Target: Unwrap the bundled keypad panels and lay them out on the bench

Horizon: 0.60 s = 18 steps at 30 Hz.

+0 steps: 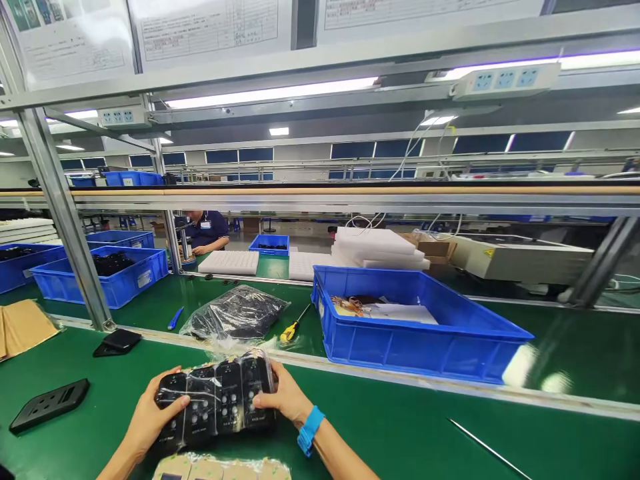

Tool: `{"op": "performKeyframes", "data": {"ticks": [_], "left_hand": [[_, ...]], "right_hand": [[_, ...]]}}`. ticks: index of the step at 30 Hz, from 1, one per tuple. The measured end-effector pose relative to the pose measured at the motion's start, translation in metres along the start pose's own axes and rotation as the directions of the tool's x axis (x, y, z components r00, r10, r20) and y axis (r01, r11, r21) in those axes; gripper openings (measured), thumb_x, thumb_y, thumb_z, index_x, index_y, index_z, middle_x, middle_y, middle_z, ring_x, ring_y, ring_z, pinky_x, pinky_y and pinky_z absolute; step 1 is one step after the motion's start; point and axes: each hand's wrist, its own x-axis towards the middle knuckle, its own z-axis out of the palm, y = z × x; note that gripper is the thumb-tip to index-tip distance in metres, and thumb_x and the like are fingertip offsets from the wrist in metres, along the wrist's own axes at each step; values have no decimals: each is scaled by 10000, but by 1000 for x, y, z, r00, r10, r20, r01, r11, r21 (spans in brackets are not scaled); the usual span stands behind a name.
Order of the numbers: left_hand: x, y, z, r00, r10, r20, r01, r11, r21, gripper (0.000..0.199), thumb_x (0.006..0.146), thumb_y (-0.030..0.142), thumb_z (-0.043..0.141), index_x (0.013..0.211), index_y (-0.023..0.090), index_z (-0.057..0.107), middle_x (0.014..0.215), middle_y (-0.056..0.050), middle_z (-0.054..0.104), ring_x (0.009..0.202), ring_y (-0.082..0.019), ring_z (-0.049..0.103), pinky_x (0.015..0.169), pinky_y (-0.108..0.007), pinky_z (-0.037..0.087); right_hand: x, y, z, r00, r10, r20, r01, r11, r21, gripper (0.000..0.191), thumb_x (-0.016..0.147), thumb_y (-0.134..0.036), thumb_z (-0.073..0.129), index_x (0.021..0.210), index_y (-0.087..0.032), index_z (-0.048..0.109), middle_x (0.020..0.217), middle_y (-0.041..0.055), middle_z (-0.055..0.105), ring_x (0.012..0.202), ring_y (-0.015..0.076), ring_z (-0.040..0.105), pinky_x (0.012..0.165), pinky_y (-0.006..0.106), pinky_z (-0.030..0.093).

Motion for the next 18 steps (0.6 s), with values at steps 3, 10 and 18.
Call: {"op": "performKeyframes", "data": {"ticks": [3,10,18], "left_hand": [[1,3,-5,979,205,-3,-204,973,110,811,632,485,736,1323,203,420,1394,-121,376,1291,-305,390,1102,-463,303],[5,0,-8,968,122,221,-82,980,-183,922,573,446,793,1327,245,300,1363,-104,459,1216,-301,480,1021,-384,408],[3,5,-7,959,83,271,23,930,-366,959,470,418,842,1269,289,327,1279,-69,508,1152,-319,513,900,-370,468]], "right_hand": [[-7,7,-1,996,-70,53,72,996,-46,973,417,-293,869,1272,-263,405,1273,47,527,1217,257,468,1056,371,325],[-7,17,-20,995,12,100,1,992,-130,858,445,-451,862,1187,-238,487,1159,62,556,1103,251,531,898,354,454],[65,6,-40,961,277,20,-258,915,-310,345,834,-496,576,914,-161,577,697,-26,581,542,95,530,520,238,445]]}}
